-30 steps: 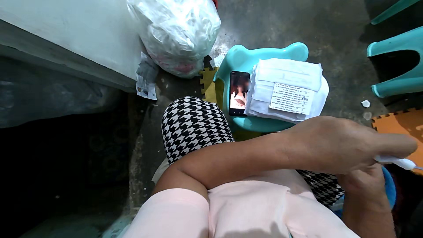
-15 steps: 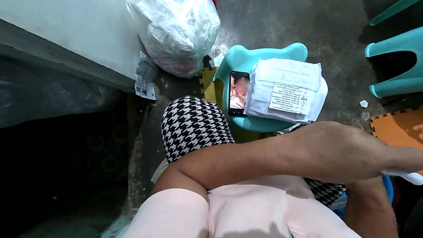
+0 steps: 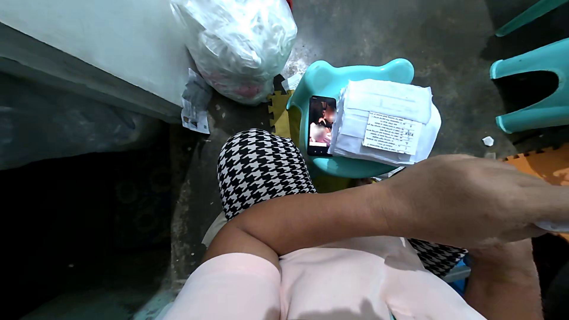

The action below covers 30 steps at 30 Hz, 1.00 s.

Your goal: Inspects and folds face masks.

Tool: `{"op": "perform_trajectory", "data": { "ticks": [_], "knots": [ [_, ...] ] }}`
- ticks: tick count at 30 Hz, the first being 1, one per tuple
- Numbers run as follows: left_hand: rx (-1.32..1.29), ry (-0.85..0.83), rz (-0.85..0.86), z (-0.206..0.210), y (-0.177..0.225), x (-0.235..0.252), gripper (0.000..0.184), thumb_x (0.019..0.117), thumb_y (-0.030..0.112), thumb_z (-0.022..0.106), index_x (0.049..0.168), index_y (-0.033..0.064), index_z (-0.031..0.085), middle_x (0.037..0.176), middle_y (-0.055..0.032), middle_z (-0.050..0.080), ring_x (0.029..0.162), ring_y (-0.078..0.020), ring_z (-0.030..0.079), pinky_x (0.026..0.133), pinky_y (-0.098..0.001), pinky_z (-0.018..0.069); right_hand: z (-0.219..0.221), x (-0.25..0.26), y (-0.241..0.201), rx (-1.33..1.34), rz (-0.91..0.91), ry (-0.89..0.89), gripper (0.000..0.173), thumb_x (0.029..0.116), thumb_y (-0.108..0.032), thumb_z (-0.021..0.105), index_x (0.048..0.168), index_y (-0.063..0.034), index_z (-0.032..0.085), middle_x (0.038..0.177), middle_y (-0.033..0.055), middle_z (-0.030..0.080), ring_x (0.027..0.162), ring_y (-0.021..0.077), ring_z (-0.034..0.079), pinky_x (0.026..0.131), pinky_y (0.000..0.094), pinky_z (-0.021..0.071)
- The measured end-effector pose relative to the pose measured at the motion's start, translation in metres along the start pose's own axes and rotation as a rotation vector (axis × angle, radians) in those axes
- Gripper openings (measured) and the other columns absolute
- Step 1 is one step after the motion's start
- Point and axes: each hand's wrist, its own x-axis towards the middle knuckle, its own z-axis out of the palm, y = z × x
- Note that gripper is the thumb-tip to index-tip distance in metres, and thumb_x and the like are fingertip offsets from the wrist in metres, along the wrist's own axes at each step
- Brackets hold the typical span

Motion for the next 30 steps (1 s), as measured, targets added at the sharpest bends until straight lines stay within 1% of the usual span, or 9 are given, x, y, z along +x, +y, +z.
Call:
{"op": "perform_trajectory", "data": {
  "ticks": [2, 6, 9, 12, 17, 21, 24, 26, 30],
  "knots": [
    [-0.011, 0.030, 0.011, 0.000, 0.000, 0.000, 0.010, 0.0896, 0.002, 0.068, 0.094, -0.0006, 0.077, 0.083, -0.0104, 0.073, 0.079, -0.0203, 0.069, 0.071, -0.0336, 0.0542, -0.003, 0.004, -0.001, 0.045, -0.034, 0.007, 0.022, 0.0852, -0.017, 0.076, 0.101, -0.0318, 0.077, 0.099, -0.0157, 0.076, 0.094, -0.0030, 0.069, 0.084, 0.0204, 0.0579],
    [-0.023, 0.052, 0.017, 0.001, 0.001, -0.001, 0.009, 0.0894, 0.002, 0.069, 0.094, -0.0006, 0.077, 0.083, -0.0110, 0.073, 0.079, -0.0211, 0.069, 0.071, -0.0343, 0.0539, -0.011, 0.012, -0.004, -0.017, -0.096, -0.049, 0.021, 0.0895, -0.017, 0.072, 0.104, -0.0311, 0.076, 0.100, -0.0157, 0.075, 0.095, -0.0032, 0.068, 0.085, 0.0190, 0.0567],
    [-0.025, 0.057, 0.024, 0.002, 0.000, -0.002, 0.010, 0.0896, 0.002, 0.069, 0.094, -0.0005, 0.077, 0.082, -0.0110, 0.073, 0.077, -0.0212, 0.068, 0.070, -0.0344, 0.0531, -0.010, 0.012, -0.007, -0.052, -0.115, -0.063, 0.020, 0.0923, -0.020, 0.071, 0.107, -0.0329, 0.075, 0.102, -0.0173, 0.075, 0.097, -0.0043, 0.068, 0.087, 0.0183, 0.0562],
    [-0.022, 0.062, 0.027, 0.002, -0.001, -0.002, 0.011, 0.0900, 0.001, 0.067, 0.095, -0.0011, 0.077, 0.082, -0.0114, 0.072, 0.076, -0.0215, 0.068, 0.069, -0.0343, 0.0527, -0.006, 0.011, -0.009, -0.074, -0.126, -0.034, 0.023, 0.0922, -0.015, 0.070, 0.106, -0.0330, 0.076, 0.102, -0.0180, 0.075, 0.096, -0.0048, 0.068, 0.087, 0.0178, 0.0563],
    [-0.010, 0.059, 0.020, 0.003, -0.002, -0.002, 0.011, 0.0895, 0.001, 0.068, 0.096, -0.0013, 0.077, 0.081, -0.0113, 0.072, 0.076, -0.0214, 0.068, 0.069, -0.0343, 0.0528, -0.007, 0.015, -0.008, -0.113, -0.158, -0.042, 0.023, 0.0935, -0.018, 0.068, 0.108, -0.0345, 0.074, 0.103, -0.0198, 0.074, 0.098, -0.0057, 0.067, 0.088, 0.0169, 0.0551],
    [-0.028, 0.080, 0.026, 0.003, -0.004, -0.003, 0.011, 0.0893, 0.001, 0.068, 0.095, -0.0011, 0.077, 0.081, -0.0113, 0.073, 0.076, -0.0211, 0.068, 0.070, -0.0338, 0.0531, -0.012, 0.019, -0.005, -0.122, -0.140, -0.054, 0.017, 0.0941, -0.025, 0.070, 0.109, -0.0330, 0.072, 0.103, -0.0178, 0.073, 0.097, -0.0036, 0.067, 0.087, 0.0184, 0.0557],
    [-0.025, 0.098, 0.023, 0.004, -0.006, -0.003, 0.011, 0.0894, 0.001, 0.068, 0.095, -0.0012, 0.077, 0.080, -0.0116, 0.072, 0.076, -0.0212, 0.069, 0.070, -0.0344, 0.0539, -0.012, 0.020, -0.004, -0.137, -0.153, -0.038, 0.016, 0.0946, -0.027, 0.070, 0.109, -0.0329, 0.072, 0.104, -0.0178, 0.073, 0.099, -0.0029, 0.067, 0.090, 0.0201, 0.0553],
    [-0.028, 0.103, 0.018, 0.004, -0.007, -0.004, 0.012, 0.0889, 0.000, 0.068, 0.096, -0.0018, 0.078, 0.082, -0.0126, 0.074, 0.078, -0.0218, 0.070, 0.072, -0.0347, 0.0549, -0.015, 0.020, -0.002, -0.104, -0.162, -0.022, 0.018, 0.0942, -0.023, 0.070, 0.111, -0.0303, 0.071, 0.106, -0.0162, 0.073, 0.101, -0.0009, 0.067, 0.091, 0.0220, 0.0560],
    [-0.030, 0.115, 0.013, 0.005, -0.010, -0.005, 0.013, 0.0885, 0.001, 0.069, 0.098, -0.0026, 0.078, 0.082, -0.0133, 0.073, 0.077, -0.0222, 0.069, 0.072, -0.0353, 0.0546, -0.021, 0.023, 0.000, -0.090, -0.170, -0.033, 0.023, 0.0952, -0.025, 0.070, 0.118, -0.0291, 0.068, 0.110, -0.0165, 0.072, 0.104, 0.0000, 0.067, 0.092, 0.0218, 0.0554]
  ]
}}
